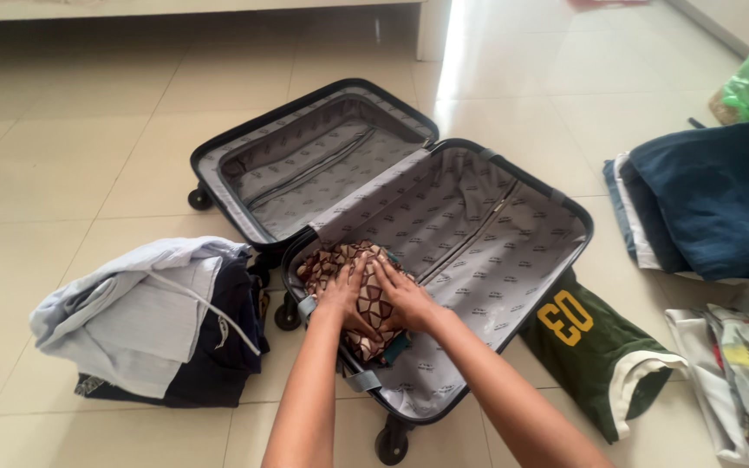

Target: The person folds a patterned cloth and several other garments on the floor, then places them into an open suitcase. The person handles the items one at a time, smoothing and folding them before packing.

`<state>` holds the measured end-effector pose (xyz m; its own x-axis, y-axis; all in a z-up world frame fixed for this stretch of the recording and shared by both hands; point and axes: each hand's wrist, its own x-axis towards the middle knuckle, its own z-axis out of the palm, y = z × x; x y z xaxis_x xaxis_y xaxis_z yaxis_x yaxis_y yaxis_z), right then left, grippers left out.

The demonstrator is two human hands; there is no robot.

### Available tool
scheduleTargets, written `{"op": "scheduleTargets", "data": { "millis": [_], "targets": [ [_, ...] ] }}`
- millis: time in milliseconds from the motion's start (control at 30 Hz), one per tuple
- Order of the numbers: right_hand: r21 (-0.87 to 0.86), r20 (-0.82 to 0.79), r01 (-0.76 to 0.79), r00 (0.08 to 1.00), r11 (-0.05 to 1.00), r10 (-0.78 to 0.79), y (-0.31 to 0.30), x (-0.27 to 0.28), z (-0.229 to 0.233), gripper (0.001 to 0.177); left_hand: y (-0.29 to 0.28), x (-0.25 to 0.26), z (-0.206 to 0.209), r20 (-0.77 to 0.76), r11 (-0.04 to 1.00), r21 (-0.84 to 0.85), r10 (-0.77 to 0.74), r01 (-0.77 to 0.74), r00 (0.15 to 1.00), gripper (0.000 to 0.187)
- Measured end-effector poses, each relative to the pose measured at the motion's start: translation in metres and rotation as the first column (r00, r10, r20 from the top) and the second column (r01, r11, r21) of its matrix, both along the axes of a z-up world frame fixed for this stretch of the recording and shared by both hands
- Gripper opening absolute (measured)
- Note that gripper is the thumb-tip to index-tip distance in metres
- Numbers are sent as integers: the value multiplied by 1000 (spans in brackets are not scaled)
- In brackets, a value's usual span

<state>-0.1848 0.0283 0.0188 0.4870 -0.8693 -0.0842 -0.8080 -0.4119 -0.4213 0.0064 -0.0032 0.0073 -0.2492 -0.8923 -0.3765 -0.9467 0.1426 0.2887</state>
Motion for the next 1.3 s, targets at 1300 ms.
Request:
{"op": "scheduleTargets", "data": {
  "millis": [1300],
  "targets": [
    [-66, 24, -1, 1000, 998, 3, 2, 2, 2, 148, -9, -2, 3, -32, 996, 66, 69, -67, 997, 173]
  ]
}}
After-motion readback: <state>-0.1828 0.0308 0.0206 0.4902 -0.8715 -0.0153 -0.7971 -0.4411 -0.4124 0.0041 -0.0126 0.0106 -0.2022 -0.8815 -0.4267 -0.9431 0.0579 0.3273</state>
